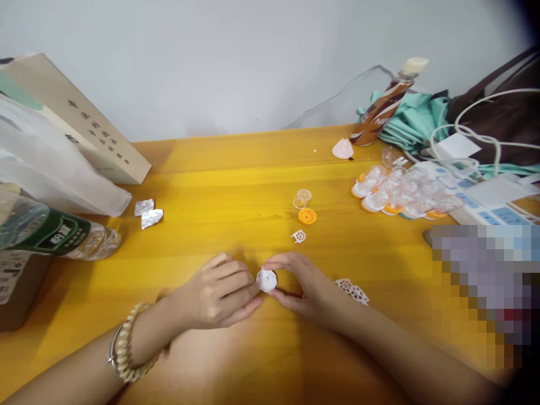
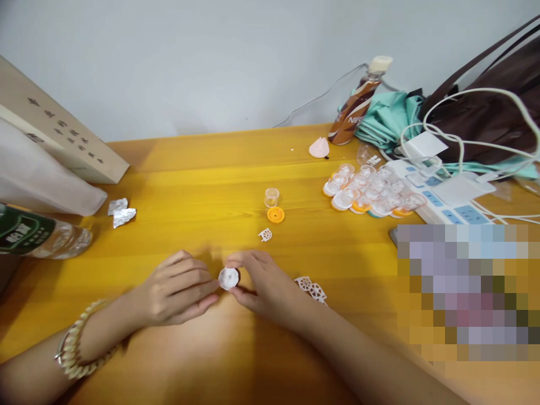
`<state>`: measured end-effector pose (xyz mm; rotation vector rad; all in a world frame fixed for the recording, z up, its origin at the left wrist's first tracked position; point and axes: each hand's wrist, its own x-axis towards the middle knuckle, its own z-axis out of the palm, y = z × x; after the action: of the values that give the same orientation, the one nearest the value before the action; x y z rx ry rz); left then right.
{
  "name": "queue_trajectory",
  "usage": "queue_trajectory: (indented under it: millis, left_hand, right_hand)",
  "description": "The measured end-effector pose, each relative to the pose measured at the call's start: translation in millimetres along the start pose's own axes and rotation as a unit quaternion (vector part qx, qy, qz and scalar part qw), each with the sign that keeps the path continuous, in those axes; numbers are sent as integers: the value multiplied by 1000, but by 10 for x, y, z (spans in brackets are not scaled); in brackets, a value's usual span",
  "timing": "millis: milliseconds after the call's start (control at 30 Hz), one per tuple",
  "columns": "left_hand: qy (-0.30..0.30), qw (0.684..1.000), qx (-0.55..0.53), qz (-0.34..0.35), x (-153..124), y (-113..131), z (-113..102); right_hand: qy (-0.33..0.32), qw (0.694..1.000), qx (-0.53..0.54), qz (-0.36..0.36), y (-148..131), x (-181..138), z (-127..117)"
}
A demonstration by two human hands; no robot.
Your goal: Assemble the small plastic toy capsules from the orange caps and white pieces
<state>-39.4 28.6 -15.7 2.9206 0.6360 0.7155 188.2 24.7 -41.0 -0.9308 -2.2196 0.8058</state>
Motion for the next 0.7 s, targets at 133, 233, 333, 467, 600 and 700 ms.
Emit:
queue_trajectory:
  millis: [133,233,333,467,600,700]
  left_hand:
    - [-33,991,-63,-111,51,21,-21]
    - [-61,978,-120,-158,74,19,-10]
    - [-63,969,-144,-192,73,17,21]
    - [-65,955,-158,-241,73,32,45]
    - [-54,958,-134,-249,72,58,66]
    - [-45,960,-116,-250,68,74,90]
  right_hand:
    - [-46,999,24,-18,-43,35,-98]
    - [-66,997,29,-17,-68,51,-146]
    - [-69,997,30,-9,-79,50,-156]
    - [-64,997,34,-8,-87,48,-154]
    - [-71,997,41,4,-81,49,-148]
    - [-85,995,44,25,-64,39,-129]
